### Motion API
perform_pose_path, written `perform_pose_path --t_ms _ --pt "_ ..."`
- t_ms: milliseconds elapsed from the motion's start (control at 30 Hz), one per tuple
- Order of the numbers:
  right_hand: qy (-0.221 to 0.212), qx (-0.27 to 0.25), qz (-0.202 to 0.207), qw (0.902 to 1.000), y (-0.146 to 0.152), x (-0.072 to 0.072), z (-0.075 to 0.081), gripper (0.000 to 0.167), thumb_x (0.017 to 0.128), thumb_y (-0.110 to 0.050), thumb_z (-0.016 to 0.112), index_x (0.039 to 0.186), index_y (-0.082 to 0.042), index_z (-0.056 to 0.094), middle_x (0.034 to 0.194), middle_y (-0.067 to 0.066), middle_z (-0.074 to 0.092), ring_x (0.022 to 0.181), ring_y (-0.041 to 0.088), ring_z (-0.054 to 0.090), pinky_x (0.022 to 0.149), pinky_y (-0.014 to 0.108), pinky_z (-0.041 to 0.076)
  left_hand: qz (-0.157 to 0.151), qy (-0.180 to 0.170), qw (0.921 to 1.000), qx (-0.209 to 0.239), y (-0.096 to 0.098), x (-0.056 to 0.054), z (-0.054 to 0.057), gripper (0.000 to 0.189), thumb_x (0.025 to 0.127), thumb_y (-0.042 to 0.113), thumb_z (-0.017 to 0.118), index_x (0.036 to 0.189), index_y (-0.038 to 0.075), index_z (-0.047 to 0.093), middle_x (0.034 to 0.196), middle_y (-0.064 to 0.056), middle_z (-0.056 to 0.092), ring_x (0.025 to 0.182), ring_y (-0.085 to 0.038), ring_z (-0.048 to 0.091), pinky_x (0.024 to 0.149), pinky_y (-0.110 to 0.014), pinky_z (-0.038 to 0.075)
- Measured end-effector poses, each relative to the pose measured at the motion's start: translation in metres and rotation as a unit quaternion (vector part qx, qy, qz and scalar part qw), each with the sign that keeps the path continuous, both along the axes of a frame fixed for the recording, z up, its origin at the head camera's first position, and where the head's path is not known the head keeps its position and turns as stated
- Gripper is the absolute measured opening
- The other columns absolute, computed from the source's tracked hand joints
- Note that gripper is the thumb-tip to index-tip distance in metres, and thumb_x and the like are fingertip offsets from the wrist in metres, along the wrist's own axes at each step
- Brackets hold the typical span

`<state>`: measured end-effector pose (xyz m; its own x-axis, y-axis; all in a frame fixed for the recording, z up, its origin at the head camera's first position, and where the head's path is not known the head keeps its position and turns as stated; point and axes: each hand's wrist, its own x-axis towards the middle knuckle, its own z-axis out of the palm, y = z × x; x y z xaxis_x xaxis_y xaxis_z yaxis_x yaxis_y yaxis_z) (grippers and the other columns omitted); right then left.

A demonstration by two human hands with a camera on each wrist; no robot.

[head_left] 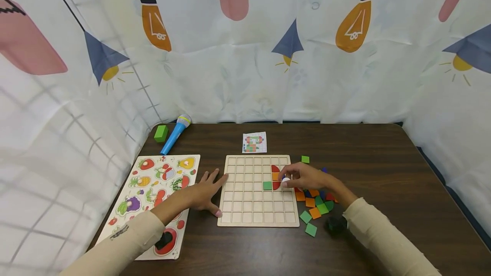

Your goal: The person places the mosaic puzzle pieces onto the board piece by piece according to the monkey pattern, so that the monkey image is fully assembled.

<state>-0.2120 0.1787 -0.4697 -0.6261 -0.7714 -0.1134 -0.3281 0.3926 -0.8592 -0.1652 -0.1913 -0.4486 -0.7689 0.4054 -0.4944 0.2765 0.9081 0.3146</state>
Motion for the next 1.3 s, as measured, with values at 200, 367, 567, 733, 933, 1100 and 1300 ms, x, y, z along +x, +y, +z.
perform_pose_path --t_ms 200,367,567,733,933,1100,1300 --pt "0.011 -0.007 0.004 0.9999 -0.003 0.000 0.002 0.021 0.097 -0.022 0.069 0.112 -0.009 0.073 0.092 0.002 0.065 0.066 0.013 0.054 0.061 0.022 0.047 -0.001 0.001 1.0000 0.000 0.001 0.000 0.002 0.113 0.075 0.046 0.085 0.161 0.014 0.020 0.166 -0.026 0.009 0.150 -0.056 0.007 0.109 -0.067 0.034" --pt "0.009 -0.012 0.002 0.9999 -0.005 0.000 0.001 0.026 0.094 -0.022 0.072 0.115 -0.006 0.073 0.085 0.001 0.065 0.063 0.011 0.054 0.059 0.022 0.047 -0.002 0.001 1.0000 0.000 0.002 0.000 0.003 0.113 0.075 0.046 0.085 0.161 0.014 0.020 0.166 -0.026 0.009 0.150 -0.056 0.006 0.110 -0.068 0.033" --pt "0.008 -0.011 0.011 0.9998 -0.009 -0.002 0.002 0.033 0.098 -0.021 0.067 0.125 -0.003 0.070 0.089 0.004 0.064 0.054 0.008 0.050 0.054 0.021 0.045 -0.002 0.003 1.0000 0.000 0.002 -0.001 0.001 0.114 0.074 0.047 0.085 0.161 0.015 0.020 0.166 -0.026 0.008 0.150 -0.056 0.006 0.110 -0.068 0.033" --pt "0.003 -0.001 0.021 0.9998 -0.014 -0.004 0.002 0.036 0.098 -0.020 0.066 0.129 -0.002 0.067 0.078 0.012 0.068 0.051 0.020 0.055 0.052 0.023 0.048 -0.005 0.004 1.0000 0.001 0.002 0.000 0.000 0.114 0.074 0.047 0.086 0.161 0.014 0.020 0.166 -0.027 0.009 0.149 -0.057 0.007 0.110 -0.068 0.032" --pt "0.023 0.041 -0.018 0.9988 -0.024 -0.008 0.002 0.033 0.097 -0.021 0.068 0.127 -0.009 0.069 0.070 0.004 0.065 0.055 0.012 0.051 0.053 0.022 0.043 -0.005 0.004 1.0000 0.002 0.002 0.000 0.001 0.115 0.073 0.047 0.086 0.161 0.013 0.020 0.165 -0.027 0.009 0.149 -0.057 0.007 0.110 -0.068 0.032" --pt "0.061 0.061 -0.061 0.9943 -0.035 -0.012 -0.002 0.028 0.094 -0.025 0.072 0.119 -0.012 0.073 0.085 -0.005 0.064 0.071 0.011 0.053 0.063 0.024 0.045 -0.004 0.004 1.0000 0.001 0.001 0.000 0.001 0.116 0.072 0.047 0.086 0.161 0.013 0.020 0.165 -0.027 0.009 0.149 -0.057 0.007 0.110 -0.068 0.033" --pt "0.086 0.077 -0.079 0.9902 -0.046 -0.016 -0.007 0.025 0.092 -0.025 0.075 0.113 -0.012 0.075 0.079 -0.006 0.062 0.070 0.011 0.053 0.063 0.023 0.044 -0.003 0.003 1.0000 0.001 0.001 0.000 0.000 0.116 0.073 0.047 0.086 0.161 0.014 0.020 0.166 -0.026 0.009 0.150 -0.056 0.006 0.110 -0.068 0.033"
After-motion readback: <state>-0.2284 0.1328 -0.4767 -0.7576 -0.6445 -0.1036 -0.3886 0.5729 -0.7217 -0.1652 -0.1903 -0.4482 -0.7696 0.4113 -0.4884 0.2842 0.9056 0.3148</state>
